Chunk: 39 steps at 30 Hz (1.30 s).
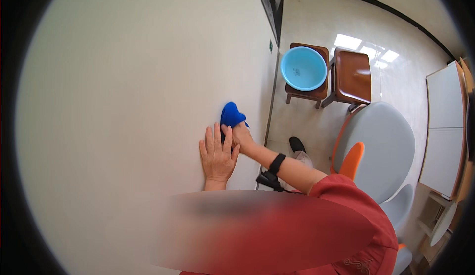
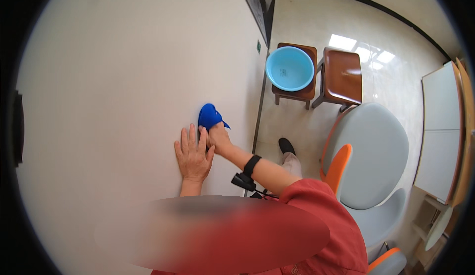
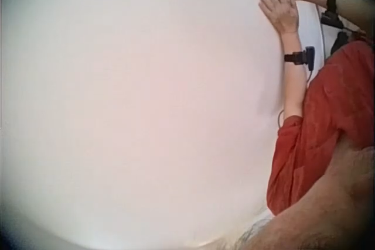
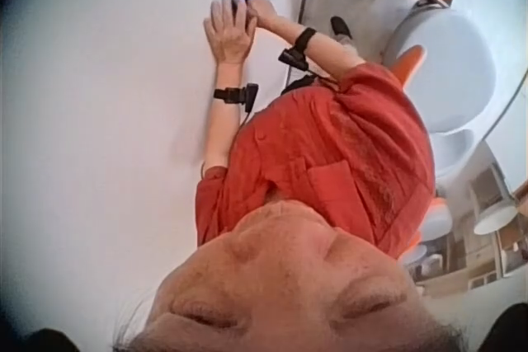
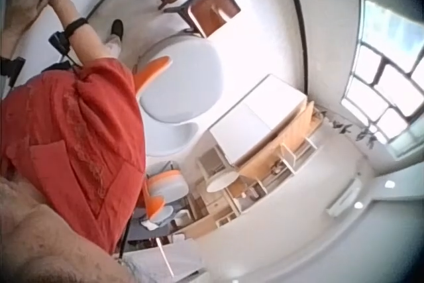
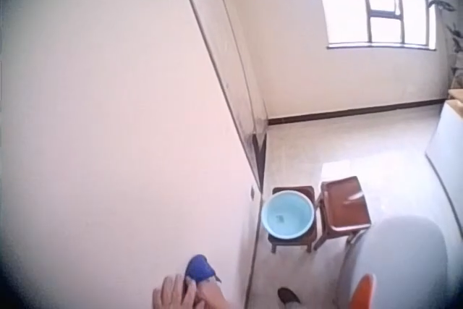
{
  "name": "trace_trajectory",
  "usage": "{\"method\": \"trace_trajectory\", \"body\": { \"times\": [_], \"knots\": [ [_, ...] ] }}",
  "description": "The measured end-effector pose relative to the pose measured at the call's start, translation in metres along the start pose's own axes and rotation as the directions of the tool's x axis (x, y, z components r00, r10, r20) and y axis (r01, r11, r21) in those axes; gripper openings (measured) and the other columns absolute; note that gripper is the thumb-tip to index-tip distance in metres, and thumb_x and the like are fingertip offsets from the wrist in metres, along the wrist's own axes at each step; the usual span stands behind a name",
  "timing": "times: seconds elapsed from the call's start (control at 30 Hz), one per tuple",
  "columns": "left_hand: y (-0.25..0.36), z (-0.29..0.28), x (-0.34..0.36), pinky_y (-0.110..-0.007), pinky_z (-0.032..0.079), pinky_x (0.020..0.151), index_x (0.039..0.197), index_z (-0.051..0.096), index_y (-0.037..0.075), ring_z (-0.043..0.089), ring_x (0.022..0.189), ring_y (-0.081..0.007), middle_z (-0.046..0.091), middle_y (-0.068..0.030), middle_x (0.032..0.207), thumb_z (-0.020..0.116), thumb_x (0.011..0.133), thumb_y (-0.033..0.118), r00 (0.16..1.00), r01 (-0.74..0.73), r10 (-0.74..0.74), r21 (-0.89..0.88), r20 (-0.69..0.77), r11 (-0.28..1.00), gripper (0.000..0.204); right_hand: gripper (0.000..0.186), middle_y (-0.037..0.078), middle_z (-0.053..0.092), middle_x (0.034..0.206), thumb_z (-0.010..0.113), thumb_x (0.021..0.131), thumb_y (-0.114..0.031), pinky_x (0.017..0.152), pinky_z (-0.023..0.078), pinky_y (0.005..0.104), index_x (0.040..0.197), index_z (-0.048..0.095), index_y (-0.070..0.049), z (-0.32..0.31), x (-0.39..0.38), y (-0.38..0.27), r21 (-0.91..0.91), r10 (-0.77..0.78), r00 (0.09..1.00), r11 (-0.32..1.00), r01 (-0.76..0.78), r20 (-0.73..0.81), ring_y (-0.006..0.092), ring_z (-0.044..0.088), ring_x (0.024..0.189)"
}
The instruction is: Wiping a wall and a window sill with a blue cloth in an office.
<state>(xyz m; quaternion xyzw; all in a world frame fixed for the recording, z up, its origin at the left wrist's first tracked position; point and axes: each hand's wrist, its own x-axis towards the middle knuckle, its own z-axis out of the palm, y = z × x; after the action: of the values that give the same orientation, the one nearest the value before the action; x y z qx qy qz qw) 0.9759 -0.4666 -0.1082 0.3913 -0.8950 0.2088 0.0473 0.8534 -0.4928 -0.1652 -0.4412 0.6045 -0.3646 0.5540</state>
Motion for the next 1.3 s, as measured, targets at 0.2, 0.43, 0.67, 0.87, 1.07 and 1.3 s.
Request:
{"method": "trace_trajectory", "body": {
  "times": [0.2, 0.43, 0.67, 0.87, 1.07, 1.3],
  "knots": [
    [0.018, 0.028, 0.042, -0.051, 0.020, 0.107, 0.138, 0.045, 0.021, 0.028, 0.137, -0.0301, 0.033, -0.0099, 0.149, 0.058, 0.085, 0.042, 0.991, -0.025, 0.034, -0.073, 0.126, 0.997, 0.058, 0.049, 0.026, 0.049, 0.123, 0.055, 0.089, -0.030, 0.092, 0.043, 0.0461, 0.126, 0.043, 0.000, -0.033, 0.070, 0.072, -0.032, -0.095, 0.936, 0.996, 0.089, -0.338, 0.0435, 0.052, 0.108],
    [0.016, 0.044, 0.054, -0.051, 0.018, 0.107, 0.137, 0.045, 0.022, 0.030, 0.136, -0.0293, 0.036, -0.0103, 0.147, 0.060, 0.083, 0.044, 0.985, -0.061, 0.050, 0.061, 0.167, 0.996, 0.061, 0.068, 0.030, 0.028, 0.143, 0.057, 0.088, -0.027, 0.109, 0.025, 0.0466, 0.143, 0.027, 0.000, -0.087, 0.094, -0.003, 0.000, -0.484, 0.725, 0.832, 0.555, -0.490, 0.0459, 0.026, 0.133],
    [0.024, 0.059, 0.073, -0.049, 0.007, 0.111, 0.136, 0.048, 0.023, 0.035, 0.134, -0.0293, 0.038, -0.0103, 0.146, 0.056, 0.085, 0.044, 0.970, -0.080, 0.073, 0.023, 0.233, 0.997, 0.055, 0.053, 0.027, 0.050, 0.127, 0.048, 0.094, -0.035, 0.103, 0.032, 0.0406, 0.132, 0.042, 0.001, -0.102, 0.182, 0.073, 0.401, 0.066, 0.784, 0.883, 0.242, -0.618, 0.0399, 0.042, 0.124],
    [0.029, 0.072, 0.080, -0.049, -0.001, 0.113, 0.133, 0.051, 0.022, 0.038, 0.132, -0.0317, 0.044, -0.0109, 0.142, 0.043, 0.091, 0.046, 0.970, -0.145, 0.117, 0.124, 0.211, 0.982, 0.048, 0.056, 0.026, 0.056, 0.111, 0.031, 0.097, -0.048, 0.096, 0.037, 0.0419, 0.113, 0.051, 0.002, 0.010, 0.147, 0.211, 0.415, 0.217, 0.866, 0.910, -0.012, -0.451, 0.0404, 0.050, 0.111],
    [0.030, 0.082, 0.081, -0.049, -0.002, 0.113, 0.128, 0.056, 0.021, 0.040, 0.129, -0.0339, 0.050, -0.0120, 0.136, 0.036, 0.095, 0.047, 0.979, -0.165, 0.143, 0.151, 0.147, 0.975, 0.047, 0.086, 0.022, 0.029, 0.148, 0.027, 0.092, -0.064, 0.114, 0.017, 0.0354, 0.143, 0.024, 0.005, 0.048, 0.140, 0.275, 0.781, 0.505, 0.861, 0.514, -0.354, 0.058, 0.0302, 0.022, 0.140],
    [0.031, 0.089, 0.078, -0.050, 0.000, 0.113, 0.118, 0.061, 0.018, 0.044, 0.126, -0.0378, 0.057, -0.0146, 0.127, 0.034, 0.096, 0.046, 0.982, -0.188, 0.183, 0.130, 0.050, 0.973, 0.044, 0.080, 0.030, 0.051, 0.125, 0.024, 0.094, -0.060, 0.103, 0.034, 0.0376, 0.125, 0.045, 0.011, -0.139, 0.297, 0.230, 0.517, 0.245, 0.781, 0.848, 0.113, -0.574, 0.0397, 0.044, 0.123]
  ]
}}
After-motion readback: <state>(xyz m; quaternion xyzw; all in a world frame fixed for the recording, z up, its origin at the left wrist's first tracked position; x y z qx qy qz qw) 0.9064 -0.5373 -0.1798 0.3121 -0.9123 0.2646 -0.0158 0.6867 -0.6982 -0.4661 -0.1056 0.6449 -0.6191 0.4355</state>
